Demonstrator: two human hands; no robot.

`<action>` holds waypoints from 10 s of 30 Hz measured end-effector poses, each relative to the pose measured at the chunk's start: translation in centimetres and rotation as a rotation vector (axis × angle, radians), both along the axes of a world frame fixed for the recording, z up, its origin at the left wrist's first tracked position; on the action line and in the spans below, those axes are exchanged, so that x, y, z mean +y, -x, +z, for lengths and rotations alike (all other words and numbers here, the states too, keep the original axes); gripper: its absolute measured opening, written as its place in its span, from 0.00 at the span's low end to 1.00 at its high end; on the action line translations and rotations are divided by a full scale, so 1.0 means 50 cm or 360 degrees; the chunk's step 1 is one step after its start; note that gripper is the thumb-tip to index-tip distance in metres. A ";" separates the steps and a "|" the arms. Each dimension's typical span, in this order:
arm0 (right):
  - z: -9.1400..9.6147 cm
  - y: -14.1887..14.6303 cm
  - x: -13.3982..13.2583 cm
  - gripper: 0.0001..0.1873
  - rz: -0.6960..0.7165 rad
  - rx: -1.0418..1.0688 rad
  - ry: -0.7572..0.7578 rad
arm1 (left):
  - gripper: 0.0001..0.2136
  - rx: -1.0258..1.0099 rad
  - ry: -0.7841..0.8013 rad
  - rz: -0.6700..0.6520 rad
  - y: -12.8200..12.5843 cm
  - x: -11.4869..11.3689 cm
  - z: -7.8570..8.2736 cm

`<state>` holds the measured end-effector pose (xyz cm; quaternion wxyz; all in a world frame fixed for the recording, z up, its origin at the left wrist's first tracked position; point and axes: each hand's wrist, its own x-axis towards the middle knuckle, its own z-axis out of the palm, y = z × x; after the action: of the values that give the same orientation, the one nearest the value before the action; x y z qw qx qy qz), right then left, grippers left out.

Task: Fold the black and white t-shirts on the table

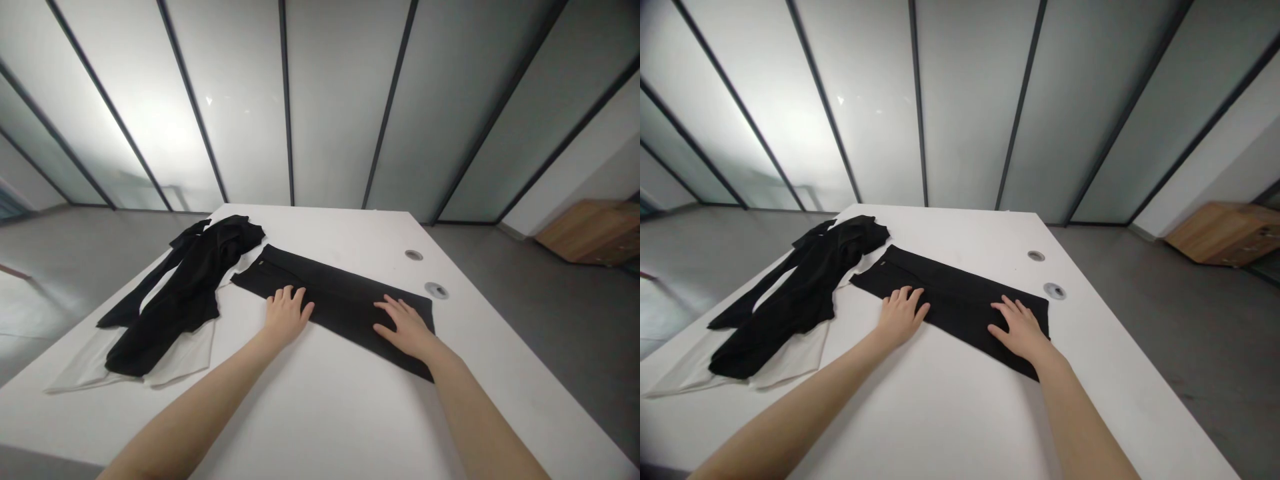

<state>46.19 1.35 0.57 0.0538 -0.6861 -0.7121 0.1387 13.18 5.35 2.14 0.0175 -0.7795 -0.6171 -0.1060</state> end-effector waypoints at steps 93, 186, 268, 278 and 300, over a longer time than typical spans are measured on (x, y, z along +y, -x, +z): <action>0.081 0.206 -0.085 0.18 0.0735 0.0483 -0.0073 | 0.32 0.0027 0.0214 -0.0157 -0.135 0.235 -0.049; -0.012 0.213 -0.042 0.17 0.0559 0.0575 -0.0608 | 0.13 -0.0255 -0.0171 -0.0370 -0.096 0.062 0.035; 0.027 0.256 -0.060 0.09 0.0714 0.0179 -0.0481 | 0.06 -0.0055 0.0181 -0.0663 0.044 -0.072 0.019; 0.019 0.259 -0.055 0.09 0.0620 0.0342 -0.0480 | 0.09 -0.0055 0.0220 -0.0397 0.039 -0.075 0.009; -0.008 0.265 -0.057 0.08 0.0455 0.0055 -0.0582 | 0.09 -0.0046 0.0049 -0.0504 0.011 -0.087 -0.017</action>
<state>32.96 -1.52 0.17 0.1692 -0.5546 -0.8143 0.0253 12.61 1.02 1.28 -0.0203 -0.8657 -0.4881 -0.1092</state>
